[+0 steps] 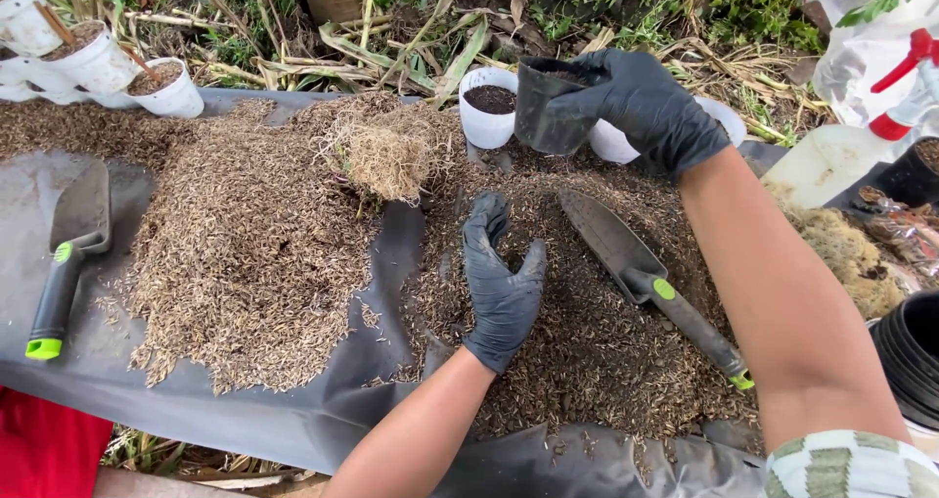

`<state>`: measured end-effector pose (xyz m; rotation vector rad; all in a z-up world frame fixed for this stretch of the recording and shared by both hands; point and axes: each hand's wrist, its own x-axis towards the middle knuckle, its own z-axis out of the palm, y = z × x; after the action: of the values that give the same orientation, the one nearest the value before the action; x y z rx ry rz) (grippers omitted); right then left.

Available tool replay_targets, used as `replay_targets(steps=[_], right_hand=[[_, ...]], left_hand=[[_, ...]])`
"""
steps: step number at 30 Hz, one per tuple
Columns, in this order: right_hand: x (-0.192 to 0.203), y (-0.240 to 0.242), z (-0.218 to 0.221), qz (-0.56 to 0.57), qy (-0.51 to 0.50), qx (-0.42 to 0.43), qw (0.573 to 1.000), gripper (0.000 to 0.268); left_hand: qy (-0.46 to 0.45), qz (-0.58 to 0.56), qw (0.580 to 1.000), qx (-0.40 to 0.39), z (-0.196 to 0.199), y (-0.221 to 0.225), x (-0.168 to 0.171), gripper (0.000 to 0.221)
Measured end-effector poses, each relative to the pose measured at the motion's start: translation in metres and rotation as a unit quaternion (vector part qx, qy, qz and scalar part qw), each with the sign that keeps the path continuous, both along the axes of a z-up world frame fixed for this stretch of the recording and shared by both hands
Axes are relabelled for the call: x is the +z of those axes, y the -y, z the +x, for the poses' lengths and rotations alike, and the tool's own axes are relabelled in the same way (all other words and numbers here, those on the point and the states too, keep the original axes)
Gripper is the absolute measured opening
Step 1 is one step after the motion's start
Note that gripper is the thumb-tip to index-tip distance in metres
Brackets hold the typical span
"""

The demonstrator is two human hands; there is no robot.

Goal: Mixing soil components and filling small plastic pots using a trowel and spray bottle.

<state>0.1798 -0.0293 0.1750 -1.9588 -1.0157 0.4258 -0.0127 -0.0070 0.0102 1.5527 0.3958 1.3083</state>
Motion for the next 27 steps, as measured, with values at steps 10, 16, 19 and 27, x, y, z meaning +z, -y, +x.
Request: replay_targets(steps=[10,16,19,27], right_hand=[[-0.028,-0.049,0.028,0.097,0.064,-0.017,0.993,0.08],[-0.066,-0.083,0.036,0.146,0.055,-0.102,0.982,0.082],[-0.078,-0.098,0.039,0.143,0.115,-0.186,0.965,0.079],[-0.072,-0.105,0.031,0.099,0.144,-0.25,0.952,0.068]], left_hand=[[0.001,0.013,1.0,0.022,-0.001,0.002,0.0,0.064],[-0.009,0.015,1.0,0.016,-0.001,0.002,0.001,0.064],[-0.002,0.011,1.0,0.013,-0.002,0.003,0.003,0.062],[0.004,0.013,1.0,0.01,-0.003,0.003,0.001,0.061]])
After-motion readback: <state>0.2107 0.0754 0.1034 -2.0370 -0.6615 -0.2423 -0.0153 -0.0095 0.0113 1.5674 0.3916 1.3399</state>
